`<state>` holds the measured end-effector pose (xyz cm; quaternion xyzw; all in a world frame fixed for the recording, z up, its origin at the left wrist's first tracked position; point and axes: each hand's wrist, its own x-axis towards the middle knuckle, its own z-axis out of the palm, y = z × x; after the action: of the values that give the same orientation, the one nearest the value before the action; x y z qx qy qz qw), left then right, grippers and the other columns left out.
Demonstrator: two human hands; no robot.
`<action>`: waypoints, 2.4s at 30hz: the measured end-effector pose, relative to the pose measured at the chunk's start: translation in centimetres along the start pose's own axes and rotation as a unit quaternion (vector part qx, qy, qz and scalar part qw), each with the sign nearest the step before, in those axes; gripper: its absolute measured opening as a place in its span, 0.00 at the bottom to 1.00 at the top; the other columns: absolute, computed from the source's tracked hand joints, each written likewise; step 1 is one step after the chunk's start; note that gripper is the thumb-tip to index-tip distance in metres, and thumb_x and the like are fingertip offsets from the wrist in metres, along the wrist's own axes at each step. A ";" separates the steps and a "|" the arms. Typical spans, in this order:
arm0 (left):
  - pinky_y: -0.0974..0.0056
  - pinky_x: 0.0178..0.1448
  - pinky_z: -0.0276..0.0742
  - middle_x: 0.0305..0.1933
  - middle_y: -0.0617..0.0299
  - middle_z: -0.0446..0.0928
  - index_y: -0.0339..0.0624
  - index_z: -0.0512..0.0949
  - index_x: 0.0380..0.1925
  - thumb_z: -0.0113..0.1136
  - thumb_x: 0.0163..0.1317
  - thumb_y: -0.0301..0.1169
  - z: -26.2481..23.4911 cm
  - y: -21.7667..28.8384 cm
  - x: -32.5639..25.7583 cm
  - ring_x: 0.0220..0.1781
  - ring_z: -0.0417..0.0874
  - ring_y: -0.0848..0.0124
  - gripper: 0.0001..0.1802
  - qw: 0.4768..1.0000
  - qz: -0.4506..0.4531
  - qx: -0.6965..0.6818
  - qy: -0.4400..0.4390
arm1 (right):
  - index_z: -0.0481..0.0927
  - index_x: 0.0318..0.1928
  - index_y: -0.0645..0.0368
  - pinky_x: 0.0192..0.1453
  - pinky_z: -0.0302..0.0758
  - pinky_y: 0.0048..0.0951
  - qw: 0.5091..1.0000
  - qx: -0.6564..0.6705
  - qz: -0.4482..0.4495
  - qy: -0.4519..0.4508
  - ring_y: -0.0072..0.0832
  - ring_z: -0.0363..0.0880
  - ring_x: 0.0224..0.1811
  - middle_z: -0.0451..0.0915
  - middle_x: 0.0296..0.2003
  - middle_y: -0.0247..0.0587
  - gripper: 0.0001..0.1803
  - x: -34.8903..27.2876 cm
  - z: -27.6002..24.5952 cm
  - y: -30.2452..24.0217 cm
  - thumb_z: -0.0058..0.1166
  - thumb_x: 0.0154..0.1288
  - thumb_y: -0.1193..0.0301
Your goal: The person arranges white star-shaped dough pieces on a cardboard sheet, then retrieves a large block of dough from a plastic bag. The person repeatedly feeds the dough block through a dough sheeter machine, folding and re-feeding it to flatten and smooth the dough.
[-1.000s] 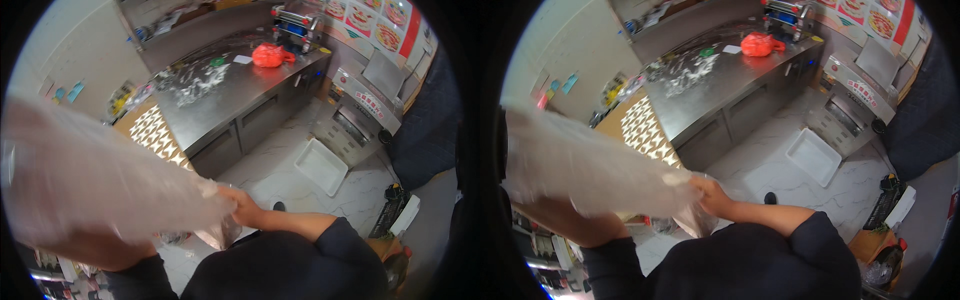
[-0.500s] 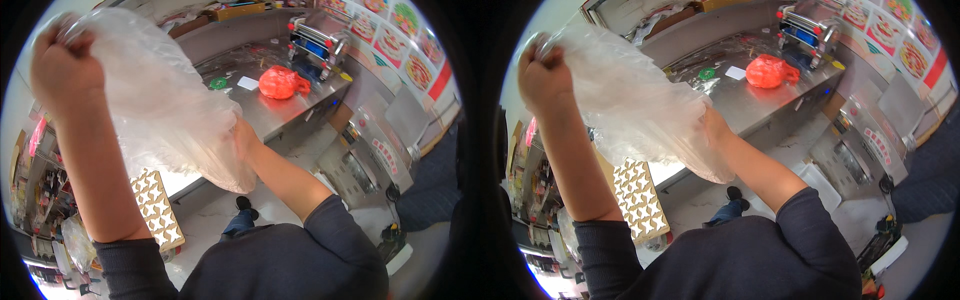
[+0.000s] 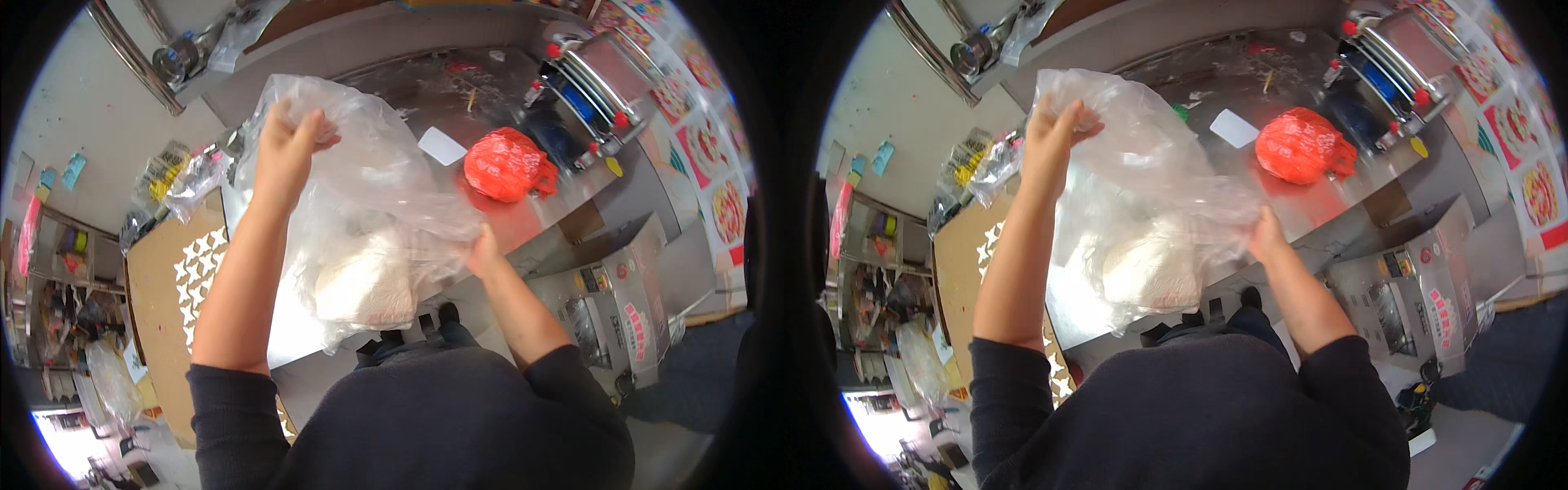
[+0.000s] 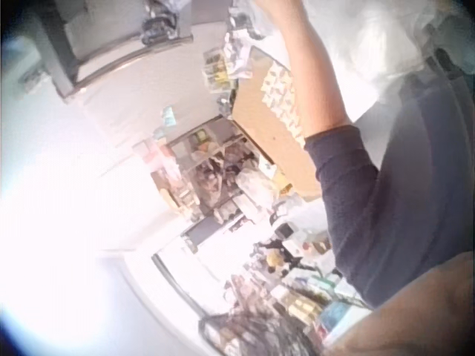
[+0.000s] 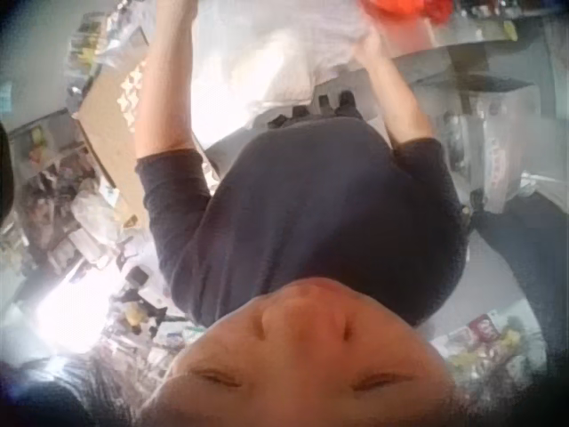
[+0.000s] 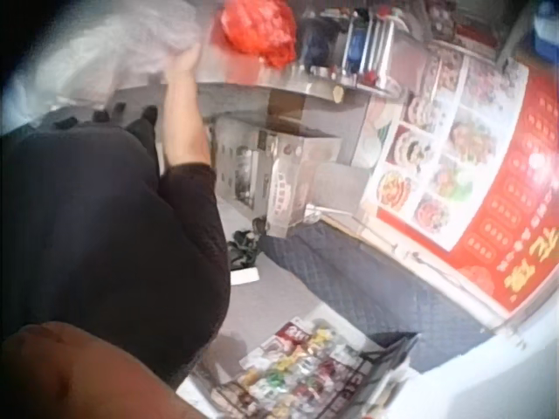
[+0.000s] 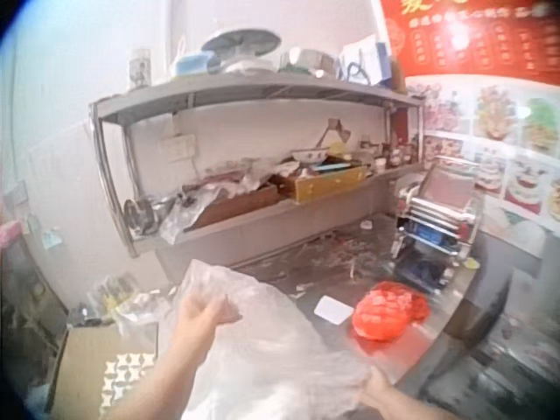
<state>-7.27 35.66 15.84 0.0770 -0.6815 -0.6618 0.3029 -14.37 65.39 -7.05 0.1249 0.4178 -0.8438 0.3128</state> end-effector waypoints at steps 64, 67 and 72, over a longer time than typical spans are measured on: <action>0.53 0.42 0.76 0.33 0.53 0.80 0.42 0.79 0.34 0.54 0.61 0.36 -3.9 -8.8 -22.2 0.39 0.81 0.54 0.10 0.896 -0.117 0.419 -0.092 | 0.78 0.49 0.63 0.60 0.68 0.41 0.358 -0.835 -0.298 -0.292 0.46 0.73 0.55 0.77 0.49 0.54 0.22 4.9 13.0 7.3 0.51 0.63 0.58; 0.52 0.49 0.73 0.40 0.50 0.80 0.39 0.78 0.40 0.54 0.62 0.41 -3.1 -12.5 -17.9 0.44 0.80 0.54 0.16 0.924 0.031 0.379 -0.035 | 0.74 0.56 0.65 0.64 0.66 0.39 0.329 -0.843 -0.101 -0.413 0.48 0.69 0.60 0.71 0.58 0.58 0.32 7.0 15.8 9.2 0.53 0.61 0.51; 0.52 0.58 0.69 0.48 0.43 0.78 0.37 0.70 0.58 0.45 0.66 0.52 -6.9 -16.8 -18.0 0.52 0.78 0.51 0.32 0.761 -0.262 0.592 0.049 | 0.75 0.54 0.65 0.64 0.66 0.39 0.410 -0.819 -0.073 -0.394 0.47 0.70 0.59 0.73 0.56 0.56 0.40 6.4 18.4 10.7 0.64 0.48 0.46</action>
<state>5.81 36.97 -6.08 0.4488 -0.8750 -0.1756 0.0455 -11.58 43.39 -5.39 -0.5683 0.7483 -0.0755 0.3337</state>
